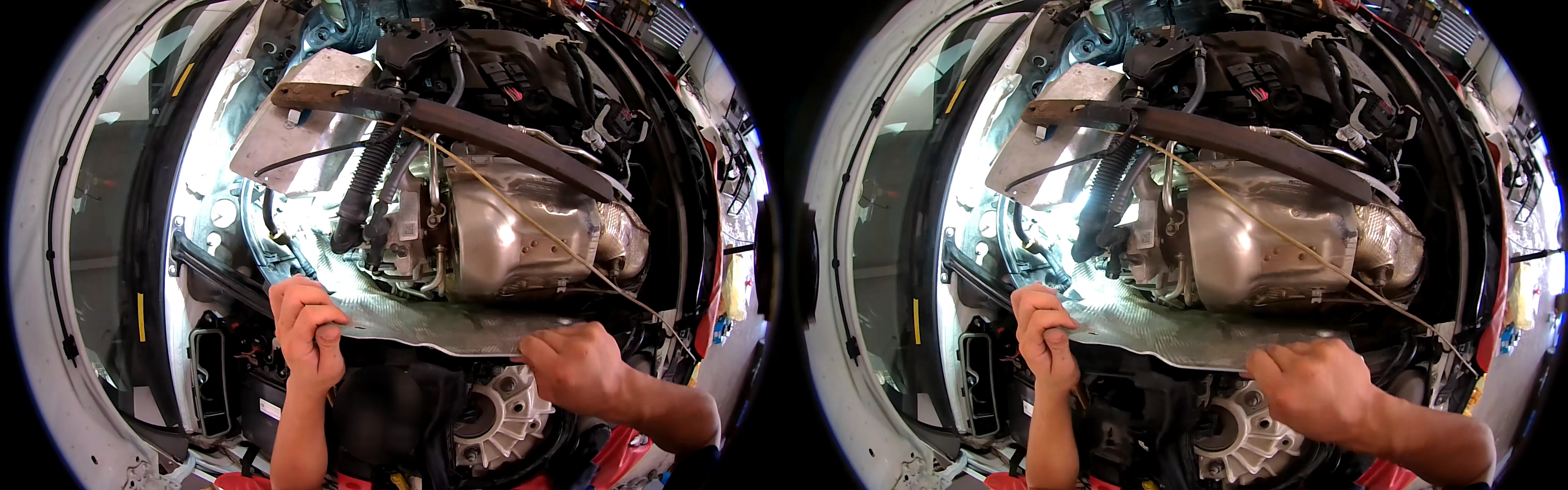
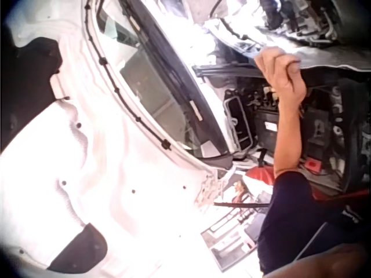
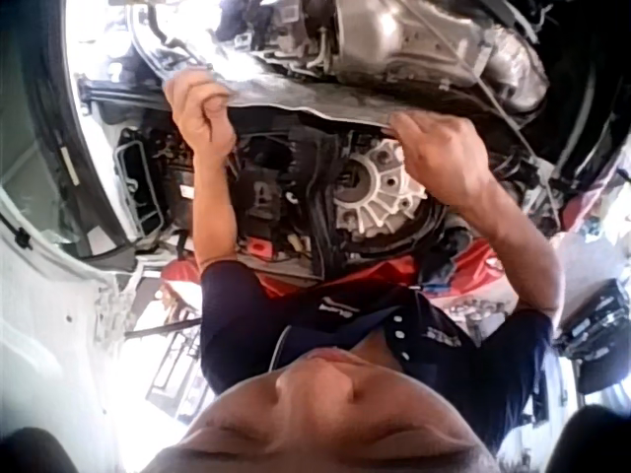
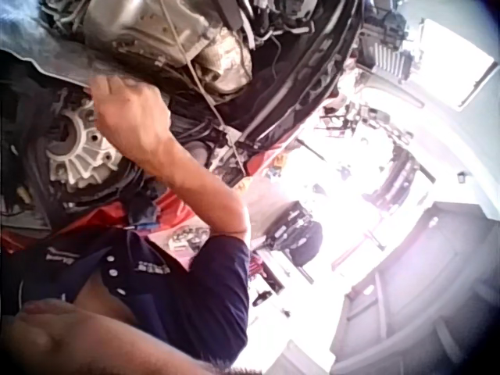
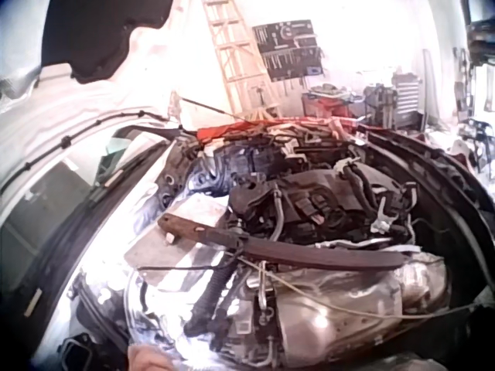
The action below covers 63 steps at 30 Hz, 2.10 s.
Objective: The person positions and fits a large, silver heat shield into the engine bay of a white car. They repeatedly adjust the flexible material to align it with the contours of the engine components and the underside of the hood, ensuring it covers the exhaust manifold area.
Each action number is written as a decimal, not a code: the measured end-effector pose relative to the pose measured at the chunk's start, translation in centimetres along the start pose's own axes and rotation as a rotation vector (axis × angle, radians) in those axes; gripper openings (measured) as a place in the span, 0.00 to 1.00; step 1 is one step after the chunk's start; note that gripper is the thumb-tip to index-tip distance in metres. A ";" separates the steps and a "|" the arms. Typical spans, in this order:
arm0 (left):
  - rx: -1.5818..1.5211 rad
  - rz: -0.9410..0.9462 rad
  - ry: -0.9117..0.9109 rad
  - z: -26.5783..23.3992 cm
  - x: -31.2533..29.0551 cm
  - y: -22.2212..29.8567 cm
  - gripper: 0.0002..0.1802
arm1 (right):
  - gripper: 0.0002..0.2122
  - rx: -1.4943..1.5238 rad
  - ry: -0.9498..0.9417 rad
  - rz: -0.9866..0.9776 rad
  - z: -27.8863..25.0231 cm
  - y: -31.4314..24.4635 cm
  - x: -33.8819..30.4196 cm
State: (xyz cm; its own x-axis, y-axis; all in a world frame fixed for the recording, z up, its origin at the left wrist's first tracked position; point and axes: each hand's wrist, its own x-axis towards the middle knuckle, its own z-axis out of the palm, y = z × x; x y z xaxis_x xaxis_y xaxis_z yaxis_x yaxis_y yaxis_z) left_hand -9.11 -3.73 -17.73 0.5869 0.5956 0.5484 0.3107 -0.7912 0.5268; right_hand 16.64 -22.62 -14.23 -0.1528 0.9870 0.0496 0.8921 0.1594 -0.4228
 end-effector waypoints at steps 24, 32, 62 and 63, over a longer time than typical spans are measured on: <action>0.089 0.071 0.090 0.7 0.2 -0.4 0.15 | 0.16 -0.266 -0.160 0.100 -1.3 -0.3 -0.9; 0.054 0.100 0.101 0.6 0.5 -0.2 0.14 | 0.17 -0.179 -0.356 -0.093 -3.6 2.4 -1.8; 0.235 0.244 -0.244 0.2 2.4 3.0 0.15 | 0.10 0.751 0.233 0.024 3.9 8.4 -6.9; 0.193 0.210 -0.280 0.6 2.9 3.2 0.15 | 0.10 0.764 0.239 0.025 4.2 8.1 -7.1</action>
State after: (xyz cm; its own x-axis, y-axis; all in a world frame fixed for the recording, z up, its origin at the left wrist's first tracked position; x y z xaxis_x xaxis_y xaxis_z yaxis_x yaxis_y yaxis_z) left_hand -5.95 -4.62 -14.81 0.8256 0.3783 0.4186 0.2815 -0.9192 0.2754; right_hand 23.21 -28.45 -21.80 0.0357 0.9815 0.1881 0.3428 0.1647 -0.9248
